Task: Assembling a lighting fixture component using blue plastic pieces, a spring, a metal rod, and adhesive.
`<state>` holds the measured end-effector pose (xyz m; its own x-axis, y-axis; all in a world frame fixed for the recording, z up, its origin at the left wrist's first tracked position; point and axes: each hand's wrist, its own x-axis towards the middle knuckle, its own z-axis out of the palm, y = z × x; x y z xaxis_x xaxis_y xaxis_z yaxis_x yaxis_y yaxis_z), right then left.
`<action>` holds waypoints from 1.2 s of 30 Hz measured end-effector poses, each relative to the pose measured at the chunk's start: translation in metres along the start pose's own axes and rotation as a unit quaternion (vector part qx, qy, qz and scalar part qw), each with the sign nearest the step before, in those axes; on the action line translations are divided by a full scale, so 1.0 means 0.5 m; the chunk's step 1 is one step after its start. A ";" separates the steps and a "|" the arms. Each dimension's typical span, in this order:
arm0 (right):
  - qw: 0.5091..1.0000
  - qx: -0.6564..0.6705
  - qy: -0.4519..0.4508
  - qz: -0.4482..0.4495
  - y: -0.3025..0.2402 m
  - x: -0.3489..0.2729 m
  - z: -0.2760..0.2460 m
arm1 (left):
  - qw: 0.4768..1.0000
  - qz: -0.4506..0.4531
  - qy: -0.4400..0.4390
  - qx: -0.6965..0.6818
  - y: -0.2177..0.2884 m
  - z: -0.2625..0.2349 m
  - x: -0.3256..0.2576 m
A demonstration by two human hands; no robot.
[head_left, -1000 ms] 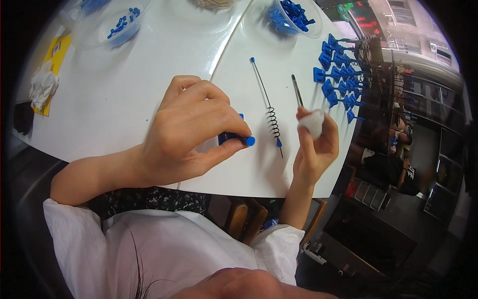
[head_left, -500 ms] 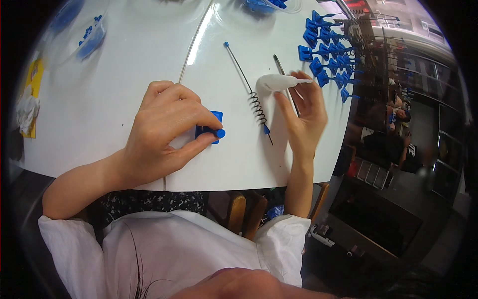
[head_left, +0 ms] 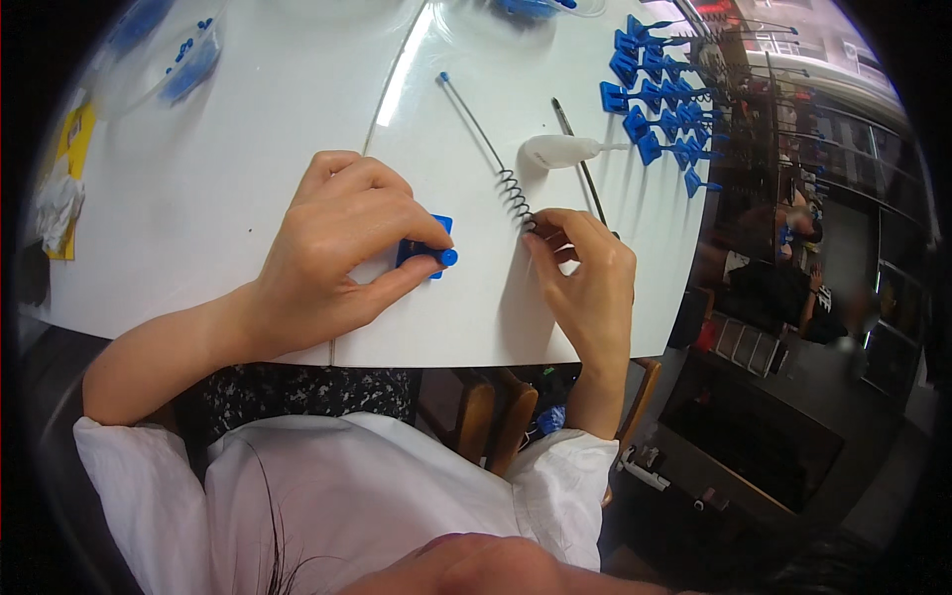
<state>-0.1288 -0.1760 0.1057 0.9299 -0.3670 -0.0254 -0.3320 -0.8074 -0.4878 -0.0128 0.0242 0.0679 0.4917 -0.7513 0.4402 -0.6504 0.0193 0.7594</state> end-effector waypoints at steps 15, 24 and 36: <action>0.916 0.315 0.199 -0.150 -0.027 -0.024 0.059 | 0.999 0.016 0.037 -0.036 -0.039 0.036 -0.011; 0.910 0.260 0.201 -0.254 -0.042 -0.019 0.071 | 0.998 0.009 0.046 -0.048 -0.062 0.062 -0.008; 0.917 0.203 0.208 -0.274 -0.027 -0.014 0.091 | 0.999 0.000 0.032 -0.031 -0.069 0.067 -0.008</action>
<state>-0.1239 -0.1417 0.0729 0.7702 -0.1710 0.6144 0.3313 -0.7158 -0.6146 -0.0117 0.0047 0.0239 0.5291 -0.7072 0.4689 -0.6146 0.0615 0.7864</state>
